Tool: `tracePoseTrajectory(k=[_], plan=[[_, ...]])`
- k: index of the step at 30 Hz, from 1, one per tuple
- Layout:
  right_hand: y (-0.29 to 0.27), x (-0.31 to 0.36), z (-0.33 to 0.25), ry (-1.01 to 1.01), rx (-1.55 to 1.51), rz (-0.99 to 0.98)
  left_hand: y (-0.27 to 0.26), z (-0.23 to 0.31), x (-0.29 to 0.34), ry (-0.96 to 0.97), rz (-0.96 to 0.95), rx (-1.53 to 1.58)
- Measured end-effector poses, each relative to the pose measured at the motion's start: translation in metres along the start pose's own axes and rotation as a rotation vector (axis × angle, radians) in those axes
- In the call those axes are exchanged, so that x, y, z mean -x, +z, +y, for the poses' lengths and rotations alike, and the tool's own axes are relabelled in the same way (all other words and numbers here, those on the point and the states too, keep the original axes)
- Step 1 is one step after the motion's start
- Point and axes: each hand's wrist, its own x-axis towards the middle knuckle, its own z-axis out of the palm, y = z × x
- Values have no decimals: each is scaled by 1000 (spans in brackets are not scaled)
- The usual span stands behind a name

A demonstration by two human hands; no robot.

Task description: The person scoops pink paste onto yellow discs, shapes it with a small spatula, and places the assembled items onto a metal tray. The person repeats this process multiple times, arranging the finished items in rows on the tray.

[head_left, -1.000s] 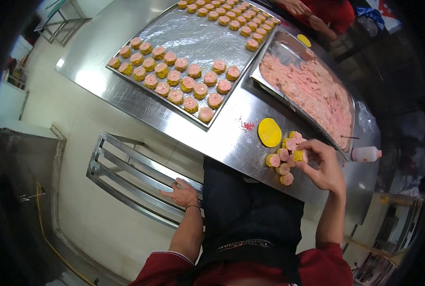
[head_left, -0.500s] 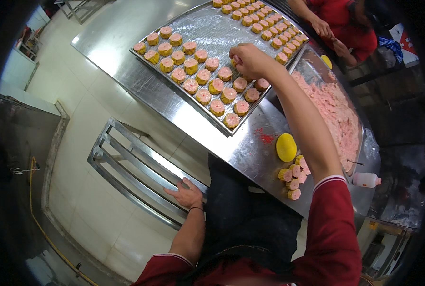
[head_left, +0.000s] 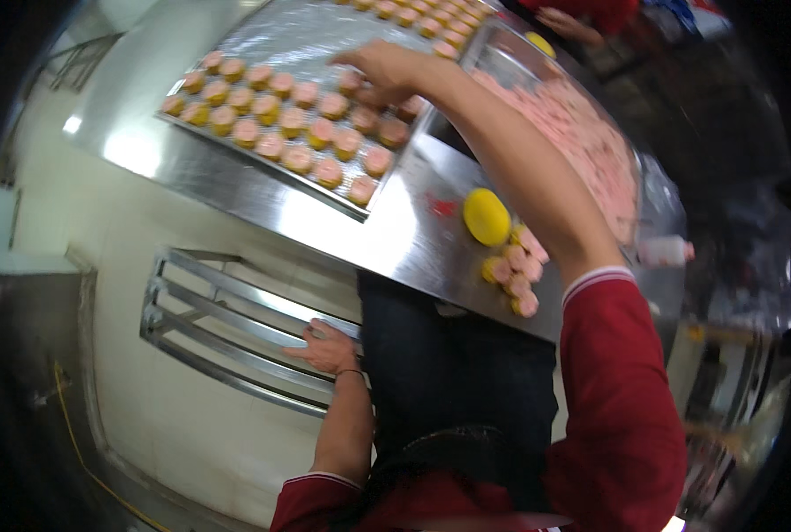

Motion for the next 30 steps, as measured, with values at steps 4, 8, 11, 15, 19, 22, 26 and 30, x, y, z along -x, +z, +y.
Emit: tracePoseTrajectory(k=[4,8,11,15,19,22,26,30], plan=[[-53,93,-9,-34,-100,212,1,-4,-2,15,-11,-7],[-114,222,-36,253,-200,-65,-5,4,-1,-19,-24,39],[-114,292,-56,432,-285,-241,-7,8,1,-17,-8,39],[-74,359,-53,722,-337,-229,-5,5,2,6,19,42],[-23,394,-38,720,-490,-30,-5,3,2,31,24,26],[7,398,-31,736,-561,80,-8,4,3,54,31,63],[24,411,-32,756,-487,141,-10,5,5,34,1,54],[22,450,-41,843,-390,240,-8,5,4,24,-1,42]])
